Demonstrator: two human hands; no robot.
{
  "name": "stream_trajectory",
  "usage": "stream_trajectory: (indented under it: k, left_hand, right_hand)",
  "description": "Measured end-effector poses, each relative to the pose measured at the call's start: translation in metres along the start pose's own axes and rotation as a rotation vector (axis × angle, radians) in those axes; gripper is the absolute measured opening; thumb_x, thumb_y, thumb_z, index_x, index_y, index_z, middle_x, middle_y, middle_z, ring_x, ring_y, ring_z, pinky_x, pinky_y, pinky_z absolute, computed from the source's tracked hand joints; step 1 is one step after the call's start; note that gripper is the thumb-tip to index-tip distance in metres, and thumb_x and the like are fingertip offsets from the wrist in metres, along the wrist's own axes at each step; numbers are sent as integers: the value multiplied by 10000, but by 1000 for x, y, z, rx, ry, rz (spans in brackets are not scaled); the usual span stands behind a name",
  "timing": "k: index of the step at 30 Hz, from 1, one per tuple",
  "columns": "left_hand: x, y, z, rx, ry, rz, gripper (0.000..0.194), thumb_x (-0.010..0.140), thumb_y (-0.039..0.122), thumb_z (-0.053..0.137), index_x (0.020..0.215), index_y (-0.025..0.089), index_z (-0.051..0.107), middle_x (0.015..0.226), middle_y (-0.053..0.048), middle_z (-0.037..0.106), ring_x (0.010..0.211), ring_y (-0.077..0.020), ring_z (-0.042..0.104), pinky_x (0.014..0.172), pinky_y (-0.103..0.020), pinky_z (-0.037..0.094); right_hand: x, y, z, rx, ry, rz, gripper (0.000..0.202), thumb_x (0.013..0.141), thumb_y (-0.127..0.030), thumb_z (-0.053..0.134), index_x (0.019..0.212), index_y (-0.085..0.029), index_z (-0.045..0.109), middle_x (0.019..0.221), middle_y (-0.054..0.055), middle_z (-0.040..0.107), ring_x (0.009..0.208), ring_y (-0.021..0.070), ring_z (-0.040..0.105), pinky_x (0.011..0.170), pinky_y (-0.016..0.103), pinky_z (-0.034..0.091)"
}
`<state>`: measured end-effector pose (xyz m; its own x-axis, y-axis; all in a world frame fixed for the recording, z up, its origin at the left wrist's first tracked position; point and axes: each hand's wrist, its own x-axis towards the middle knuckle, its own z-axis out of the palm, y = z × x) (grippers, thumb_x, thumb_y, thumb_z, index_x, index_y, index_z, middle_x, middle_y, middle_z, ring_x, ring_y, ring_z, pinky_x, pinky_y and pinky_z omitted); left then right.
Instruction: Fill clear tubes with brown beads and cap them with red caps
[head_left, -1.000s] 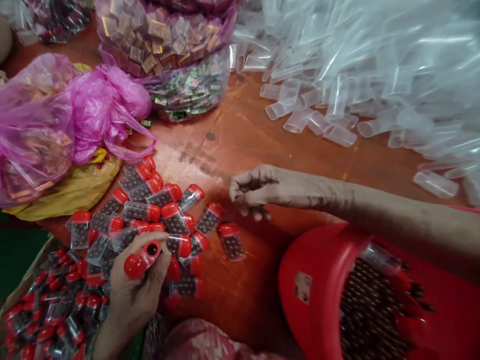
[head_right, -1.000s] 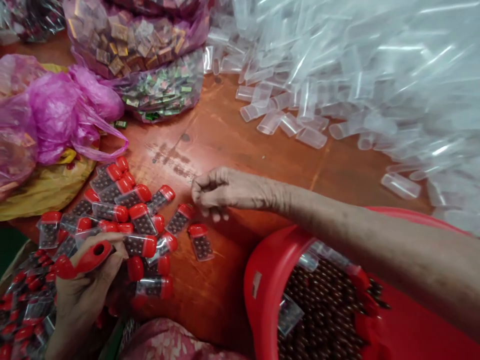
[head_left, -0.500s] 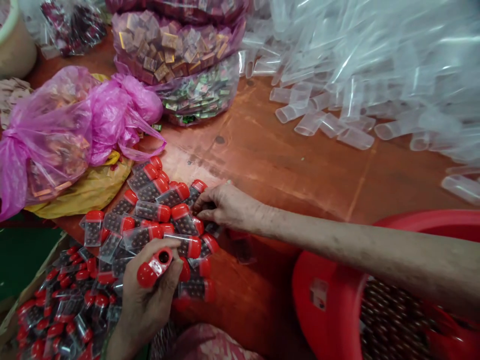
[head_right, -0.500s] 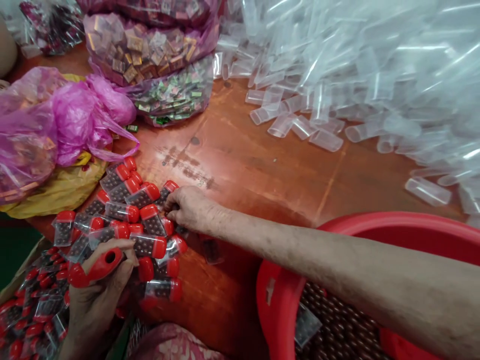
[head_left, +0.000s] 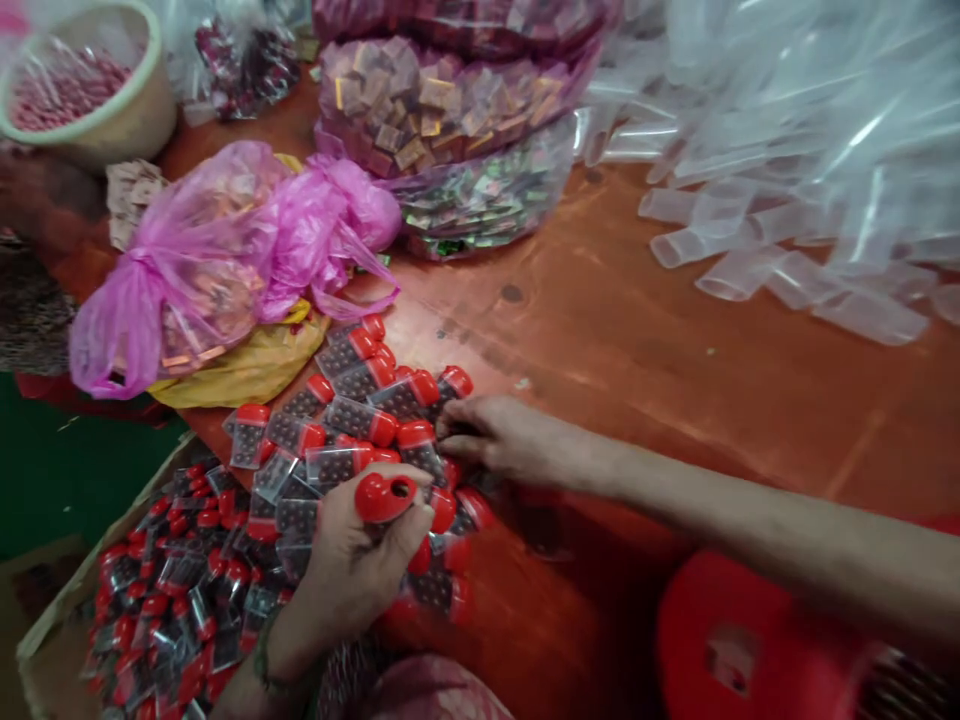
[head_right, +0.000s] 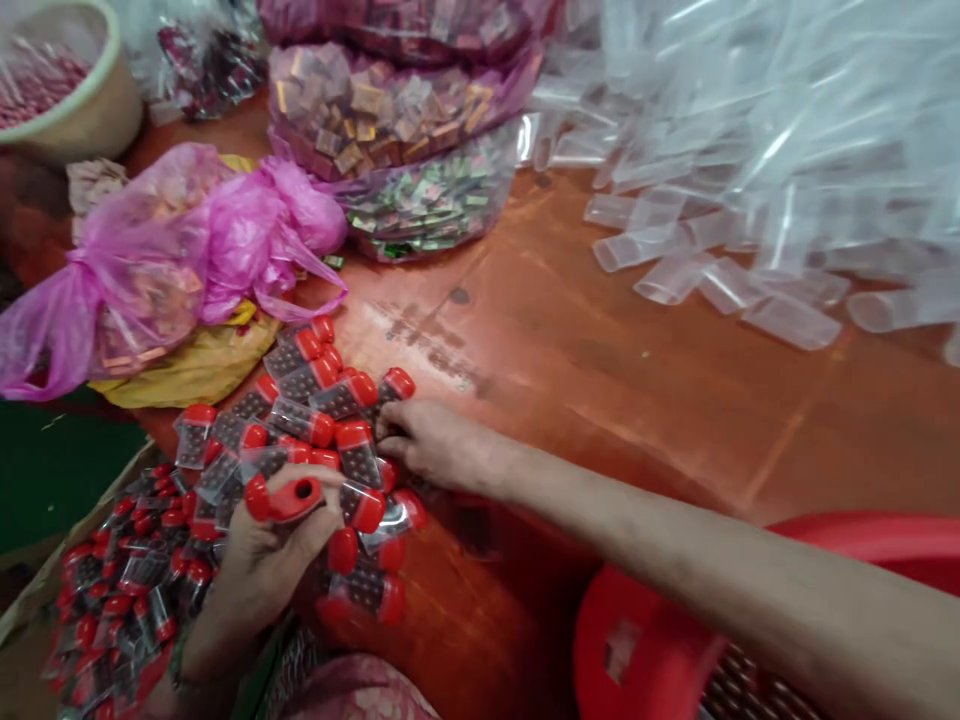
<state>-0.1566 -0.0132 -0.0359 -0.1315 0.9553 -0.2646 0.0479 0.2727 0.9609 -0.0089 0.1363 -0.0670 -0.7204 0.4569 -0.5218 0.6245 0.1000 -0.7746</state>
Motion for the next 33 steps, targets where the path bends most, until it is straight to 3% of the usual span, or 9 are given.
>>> stream_trajectory:
  k: [3,7,10,13,18,24,26,29,33]
  left_hand:
    - [2,7,1,-196,-123,-69,218,885,326,572,991,146,633,783,-14,558,687,-107,495,658,-226,421]
    - [5,4,11,-355,-203,-101,233,858,362,619,966,156,631,881,-42,578,800,-128,528,770,-253,444]
    - [8,-2,24,-531,-257,-136,324,788,419,693,970,165,608,961,-59,571,792,-137,556,754,-280,486]
    - [10,-3,34,-622,-354,-175,387,744,474,718,945,161,610,892,-44,566,674,-115,541,644,-266,491]
    - [7,9,39,-501,-475,-137,304,772,418,702,750,124,626,659,-15,565,602,-111,536,632,-253,467]
    - [2,19,45,-747,-559,-279,403,688,443,761,867,95,666,774,-71,623,659,-129,587,604,-238,482]
    - [3,22,46,-815,-593,-334,395,649,379,780,899,89,682,814,-91,647,682,-142,614,615,-242,493]
    - [6,25,46,-760,-645,-337,305,607,260,792,841,86,700,789,-84,658,670,-135,617,628,-232,488]
    - [8,25,52,-623,-721,-356,306,628,324,821,757,79,693,719,-68,644,629,-122,596,611,-236,465]
  right_hand:
    - [-11,-12,-8,297,-20,8,180,807,-326,510,699,-192,458,626,-4,515,541,103,473,508,230,412]
    - [-40,-42,-8,949,28,-14,179,720,-315,629,795,-187,528,757,29,595,615,118,552,560,250,481]
    - [-59,-59,-2,1073,34,-43,160,764,-340,594,797,-186,561,702,19,581,549,123,519,490,263,482]
    - [-72,-66,1,1069,69,-29,190,798,-354,600,757,-170,574,662,9,561,520,110,501,456,242,456]
    - [-90,-72,7,1169,288,-96,187,742,-320,672,741,-165,567,721,15,585,628,107,550,483,205,421]
    - [-107,-60,5,1073,305,-45,264,714,-389,702,748,-184,538,641,-25,554,490,88,478,445,231,387]
    - [-114,-54,-1,958,255,-59,287,714,-397,720,803,-191,541,609,-45,547,464,89,491,461,237,379]
    - [-122,-50,-8,760,52,-79,343,701,-382,749,886,-191,533,527,-91,480,491,124,579,524,249,399]
    - [-132,-52,-5,506,-43,-71,353,746,-453,698,788,-225,432,524,-87,494,485,146,592,514,254,409]
